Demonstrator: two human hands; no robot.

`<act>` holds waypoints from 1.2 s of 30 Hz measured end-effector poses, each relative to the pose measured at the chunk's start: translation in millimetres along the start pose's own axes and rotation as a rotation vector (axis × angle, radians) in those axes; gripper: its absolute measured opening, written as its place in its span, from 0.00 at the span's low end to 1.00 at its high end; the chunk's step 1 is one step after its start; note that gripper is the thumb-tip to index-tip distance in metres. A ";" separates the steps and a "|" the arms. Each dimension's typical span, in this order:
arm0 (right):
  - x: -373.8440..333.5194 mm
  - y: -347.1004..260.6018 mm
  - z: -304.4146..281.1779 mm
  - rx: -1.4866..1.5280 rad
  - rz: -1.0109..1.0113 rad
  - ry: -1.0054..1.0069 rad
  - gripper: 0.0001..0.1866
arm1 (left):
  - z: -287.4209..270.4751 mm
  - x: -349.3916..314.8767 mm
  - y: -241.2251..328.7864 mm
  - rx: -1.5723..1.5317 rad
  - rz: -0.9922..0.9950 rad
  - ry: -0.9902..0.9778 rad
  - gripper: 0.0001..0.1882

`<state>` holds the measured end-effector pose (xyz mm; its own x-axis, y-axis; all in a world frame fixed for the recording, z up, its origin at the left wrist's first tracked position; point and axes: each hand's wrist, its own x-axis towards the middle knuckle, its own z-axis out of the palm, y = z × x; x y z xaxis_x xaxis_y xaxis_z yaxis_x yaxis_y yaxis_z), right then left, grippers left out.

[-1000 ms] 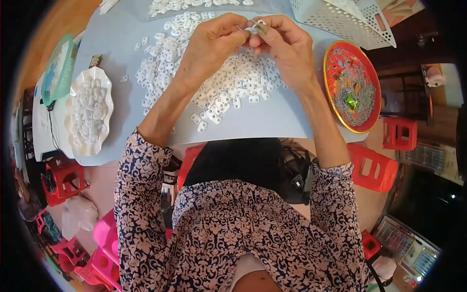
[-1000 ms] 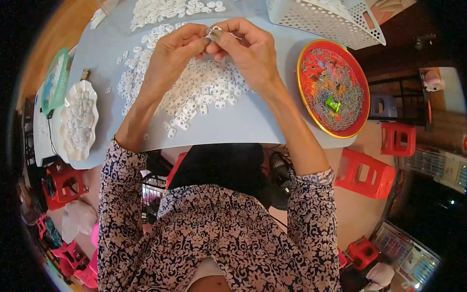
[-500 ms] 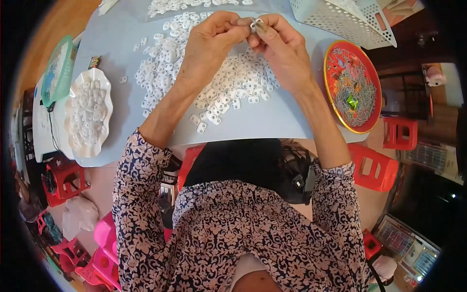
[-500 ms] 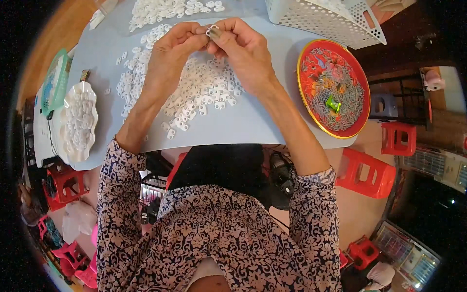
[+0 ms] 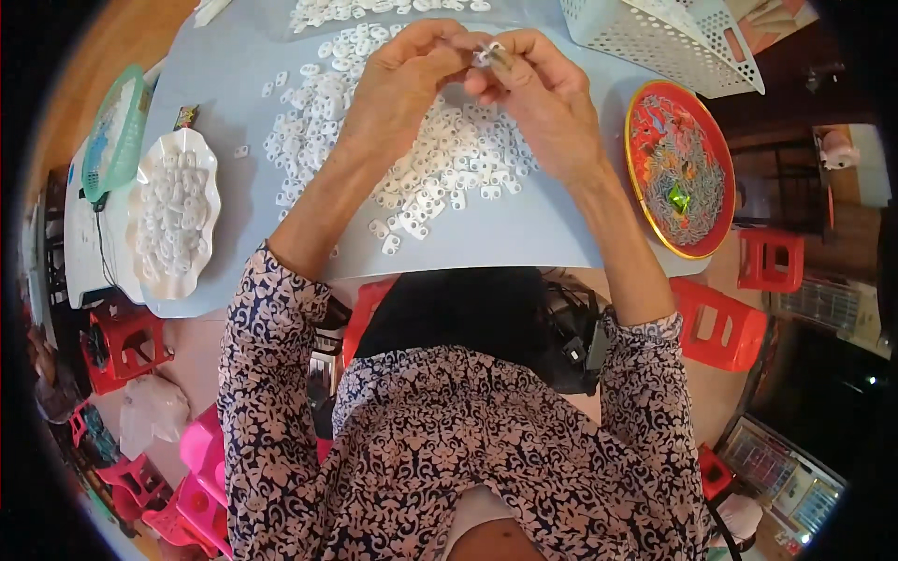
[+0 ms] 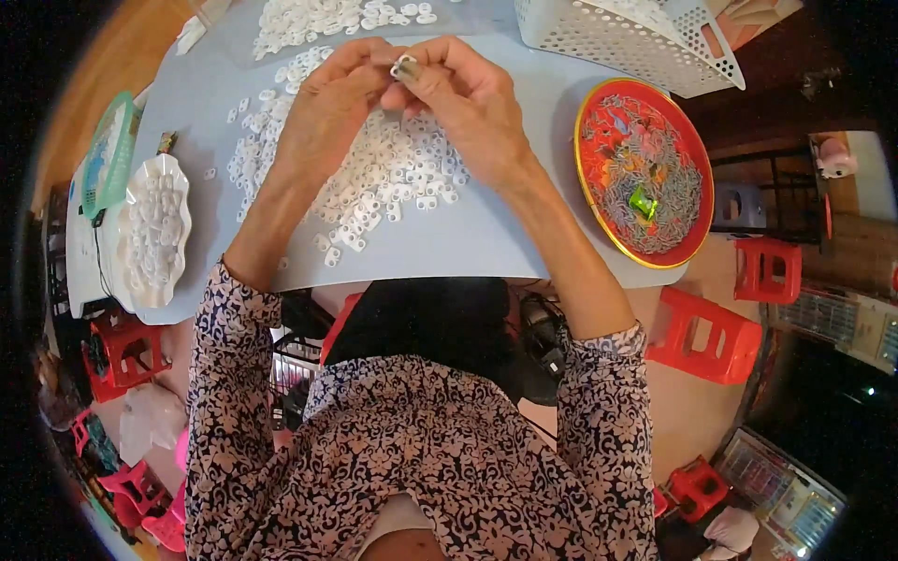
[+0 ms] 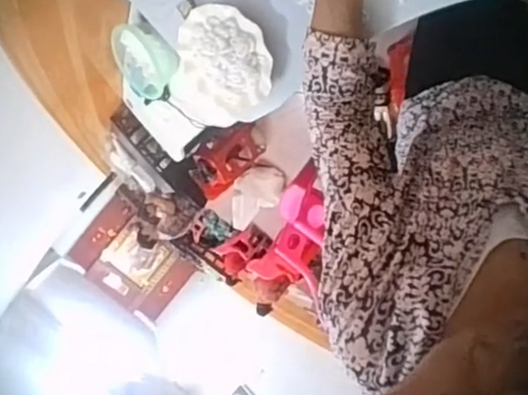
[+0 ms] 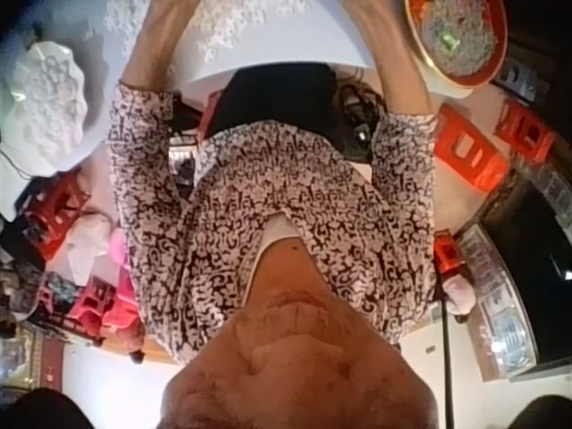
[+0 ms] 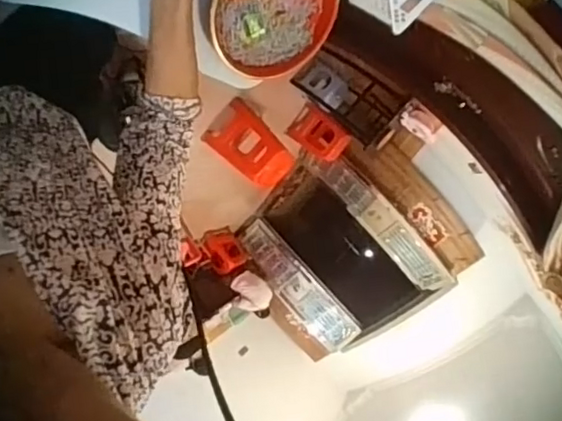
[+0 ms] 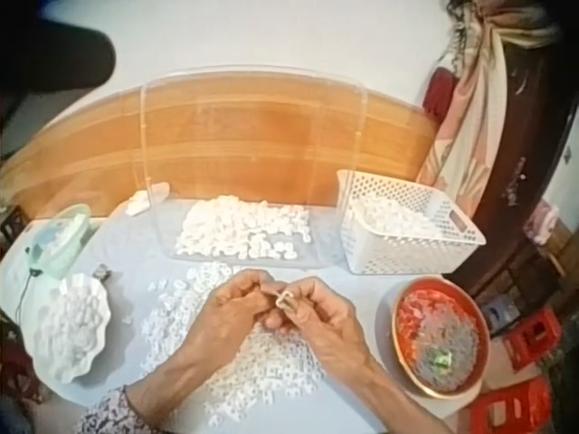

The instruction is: Manually assembling small white plastic components by pressing them together.

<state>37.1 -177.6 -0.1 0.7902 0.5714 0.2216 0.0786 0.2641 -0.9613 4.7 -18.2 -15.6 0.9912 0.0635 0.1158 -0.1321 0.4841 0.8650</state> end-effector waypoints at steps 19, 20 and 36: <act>1.8 -1.1 -5.3 -0.016 -0.053 0.094 0.08 | 5.8 -1.8 1.9 0.217 -0.015 -0.051 0.13; 1.6 -1.1 -5.9 -0.014 -0.072 0.062 0.09 | 3.2 -1.2 -1.1 0.178 -0.042 -0.067 0.12; 1.3 0.7 -6.4 -0.116 -0.022 0.097 0.08 | 5.5 1.2 7.5 0.251 0.145 0.001 0.09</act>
<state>42.1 -181.7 -1.6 0.8418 0.4875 0.2319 0.1621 0.1815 -0.9699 4.9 -19.3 -6.3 0.9621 0.1171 0.2464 -0.2681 0.2388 0.9333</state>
